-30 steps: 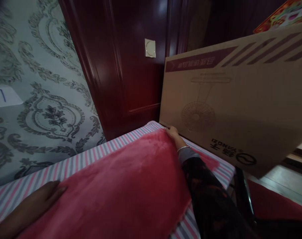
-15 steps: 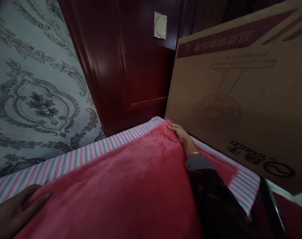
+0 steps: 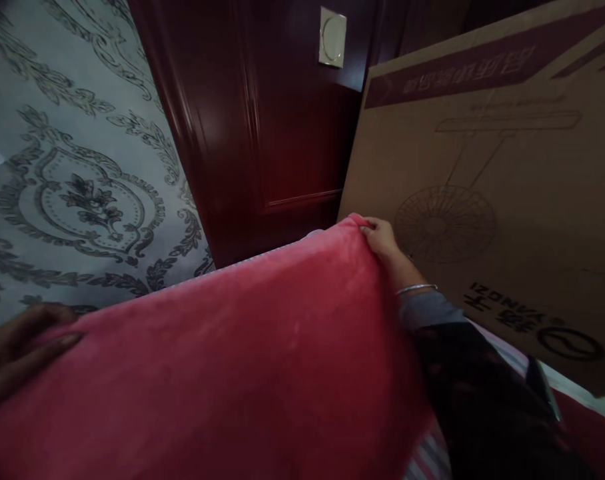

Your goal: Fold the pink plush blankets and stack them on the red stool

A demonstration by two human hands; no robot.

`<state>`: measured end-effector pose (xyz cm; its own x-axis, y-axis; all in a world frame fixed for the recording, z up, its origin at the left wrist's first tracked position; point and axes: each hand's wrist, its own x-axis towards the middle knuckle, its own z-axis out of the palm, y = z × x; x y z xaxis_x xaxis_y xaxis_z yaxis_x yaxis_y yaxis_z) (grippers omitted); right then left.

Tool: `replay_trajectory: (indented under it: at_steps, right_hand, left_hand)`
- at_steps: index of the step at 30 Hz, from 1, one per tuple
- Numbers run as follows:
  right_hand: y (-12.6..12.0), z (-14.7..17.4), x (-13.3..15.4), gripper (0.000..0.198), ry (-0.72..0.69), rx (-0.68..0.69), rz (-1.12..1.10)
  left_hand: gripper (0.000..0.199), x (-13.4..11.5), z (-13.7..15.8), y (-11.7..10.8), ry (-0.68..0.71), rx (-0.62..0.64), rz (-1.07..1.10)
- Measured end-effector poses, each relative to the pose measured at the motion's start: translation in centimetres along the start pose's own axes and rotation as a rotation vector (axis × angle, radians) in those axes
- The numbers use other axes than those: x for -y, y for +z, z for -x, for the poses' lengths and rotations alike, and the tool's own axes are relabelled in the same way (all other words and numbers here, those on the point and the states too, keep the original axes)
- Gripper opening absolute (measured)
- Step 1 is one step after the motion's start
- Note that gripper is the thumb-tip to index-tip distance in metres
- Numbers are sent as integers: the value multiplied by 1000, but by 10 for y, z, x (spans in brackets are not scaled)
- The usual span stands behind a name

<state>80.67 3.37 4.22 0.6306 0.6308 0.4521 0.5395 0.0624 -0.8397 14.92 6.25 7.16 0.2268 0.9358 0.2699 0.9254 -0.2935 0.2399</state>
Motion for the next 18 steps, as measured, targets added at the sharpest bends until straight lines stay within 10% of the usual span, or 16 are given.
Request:
replay_trajectory:
  at_steps: [9,18]
  right_hand:
    - [58,16,-54,21,92,22,310]
    - [52,20,-63,29,63,125,455]
  left_hand:
    - [48,-23,-29,48,-17,208,-208]
    - [49,-5,-32,70,-75,246,-136]
